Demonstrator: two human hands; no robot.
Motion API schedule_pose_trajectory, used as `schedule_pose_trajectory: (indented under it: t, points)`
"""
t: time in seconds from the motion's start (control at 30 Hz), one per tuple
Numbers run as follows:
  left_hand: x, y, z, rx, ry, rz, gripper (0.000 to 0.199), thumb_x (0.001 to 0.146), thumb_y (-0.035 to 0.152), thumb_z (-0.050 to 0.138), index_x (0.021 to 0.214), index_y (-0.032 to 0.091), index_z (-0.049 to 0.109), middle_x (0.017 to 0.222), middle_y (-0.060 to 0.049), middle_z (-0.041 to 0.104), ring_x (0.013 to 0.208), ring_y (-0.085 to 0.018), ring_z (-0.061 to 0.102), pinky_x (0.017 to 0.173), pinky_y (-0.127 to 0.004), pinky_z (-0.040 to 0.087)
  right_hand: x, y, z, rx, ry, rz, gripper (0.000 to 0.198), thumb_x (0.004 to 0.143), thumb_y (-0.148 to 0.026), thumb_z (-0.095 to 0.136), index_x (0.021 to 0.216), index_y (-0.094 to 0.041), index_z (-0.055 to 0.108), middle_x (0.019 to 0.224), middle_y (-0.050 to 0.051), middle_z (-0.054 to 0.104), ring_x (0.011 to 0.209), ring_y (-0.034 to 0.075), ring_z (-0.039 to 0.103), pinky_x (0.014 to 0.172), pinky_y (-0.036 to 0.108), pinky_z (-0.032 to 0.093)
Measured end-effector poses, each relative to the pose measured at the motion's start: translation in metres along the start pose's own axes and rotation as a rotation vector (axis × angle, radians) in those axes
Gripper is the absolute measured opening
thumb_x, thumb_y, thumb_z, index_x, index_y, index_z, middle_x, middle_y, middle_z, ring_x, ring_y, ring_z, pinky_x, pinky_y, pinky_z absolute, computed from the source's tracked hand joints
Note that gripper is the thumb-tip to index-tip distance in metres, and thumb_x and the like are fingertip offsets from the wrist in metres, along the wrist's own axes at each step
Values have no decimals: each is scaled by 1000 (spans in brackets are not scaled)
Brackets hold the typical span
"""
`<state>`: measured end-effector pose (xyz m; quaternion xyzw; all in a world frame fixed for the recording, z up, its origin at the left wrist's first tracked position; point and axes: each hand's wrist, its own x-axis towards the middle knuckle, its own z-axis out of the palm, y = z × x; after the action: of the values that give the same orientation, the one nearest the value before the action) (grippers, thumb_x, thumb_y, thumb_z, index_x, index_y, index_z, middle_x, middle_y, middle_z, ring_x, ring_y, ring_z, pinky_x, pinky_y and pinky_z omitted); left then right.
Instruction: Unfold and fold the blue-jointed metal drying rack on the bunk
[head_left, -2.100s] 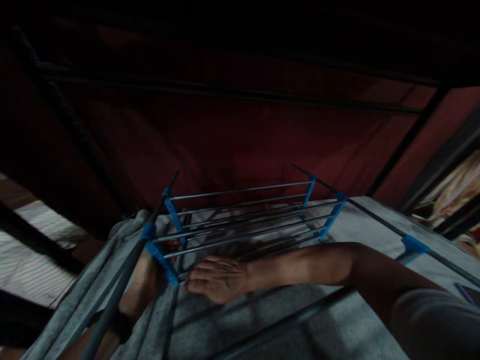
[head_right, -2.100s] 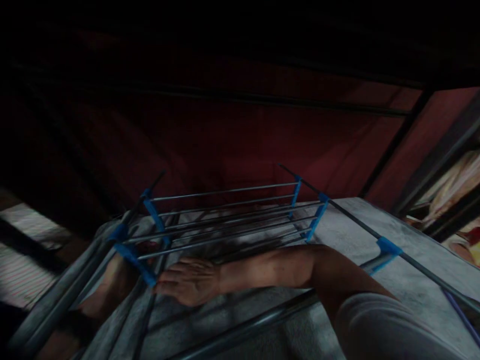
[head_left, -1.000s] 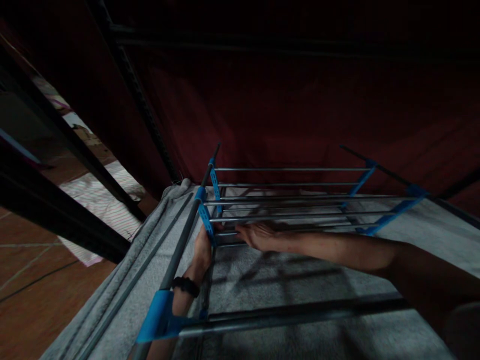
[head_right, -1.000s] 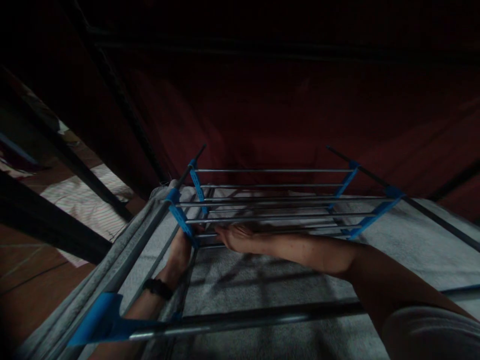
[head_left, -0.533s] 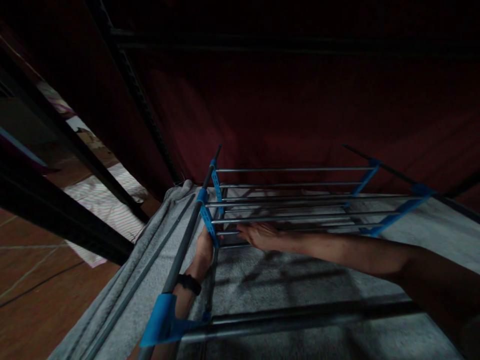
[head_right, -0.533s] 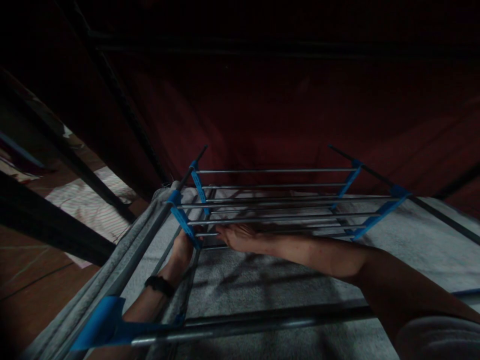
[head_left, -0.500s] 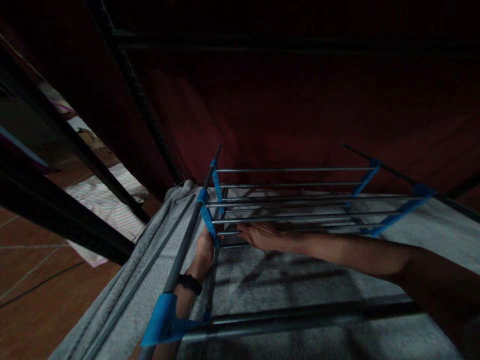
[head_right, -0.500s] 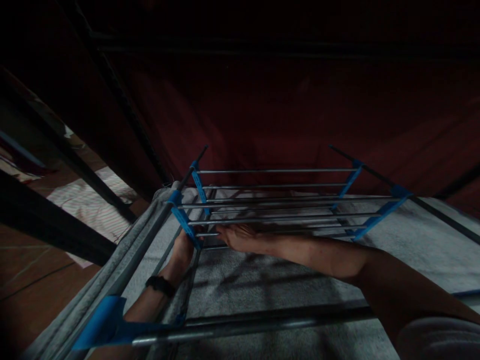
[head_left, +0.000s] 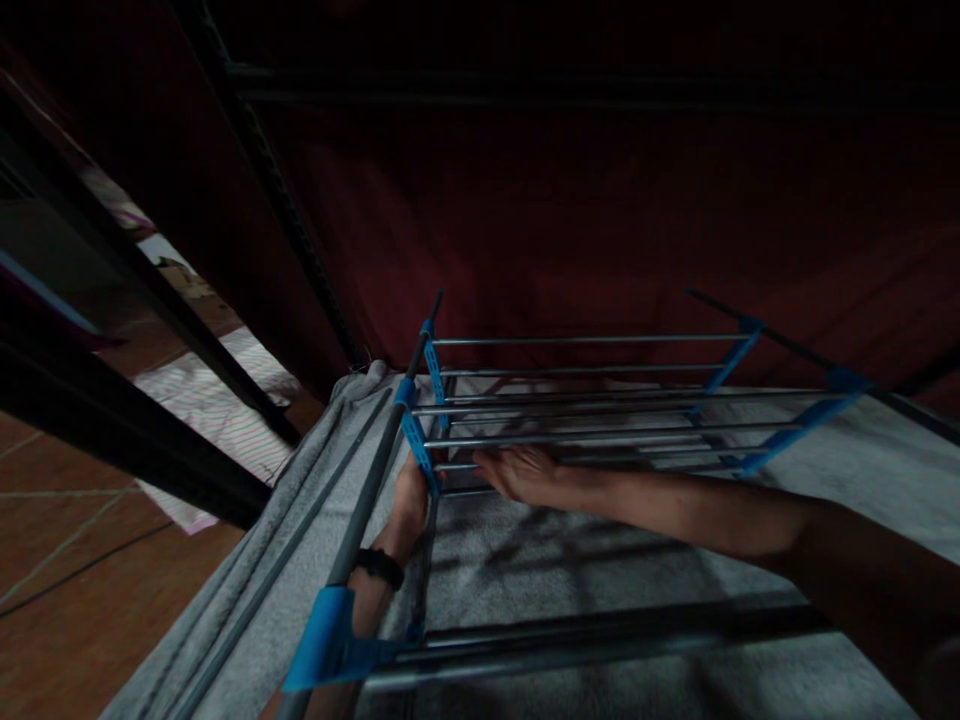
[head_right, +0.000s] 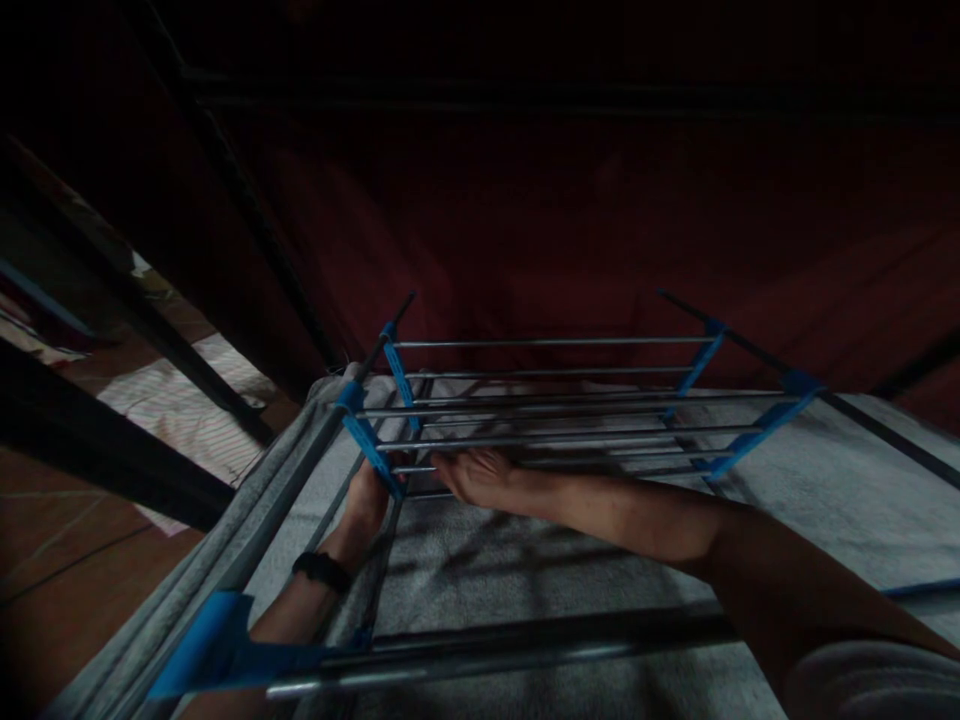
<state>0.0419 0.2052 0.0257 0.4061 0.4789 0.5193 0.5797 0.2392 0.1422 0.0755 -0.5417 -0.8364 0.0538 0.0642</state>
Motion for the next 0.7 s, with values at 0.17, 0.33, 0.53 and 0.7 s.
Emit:
schedule_pose_trajectory:
  t: [0.17, 0.33, 0.53, 0.7]
  points:
    - [0, 1, 2, -35, 13, -18, 35, 74, 53, 62, 63, 20, 58, 57, 0, 56, 54, -13, 49, 54, -25, 42, 0, 4, 4, 1, -4, -17, 39, 104, -39, 40, 129, -19, 62, 89, 9, 74, 76, 21, 66, 69, 31, 45]
    - [-2, 5, 4, -76, -21, -10, 33, 73, 52, 64, 65, 20, 57, 56, 1, 56, 52, -13, 48, 51, -25, 41, 7, -5, -1, 69, 5, -75, 35, 104, -36, 37, 121, -17, 62, 100, 10, 72, 84, 21, 66, 75, 32, 46]
    - [-3, 7, 5, -76, -14, 1, 31, 73, 50, 66, 68, 19, 61, 59, 0, 59, 54, -13, 51, 52, -25, 42, 31, -21, 4, 150, -72, -15, 31, 102, -40, 39, 117, -21, 60, 116, 10, 70, 99, 26, 66, 77, 36, 49]
    - [-1, 5, 4, -104, -22, 4, 35, 70, 54, 68, 68, 20, 60, 57, 2, 57, 52, -13, 48, 51, -25, 41, 30, -22, -7, 209, -92, -27, 27, 103, -37, 41, 112, -23, 63, 118, 7, 70, 102, 22, 63, 80, 31, 47]
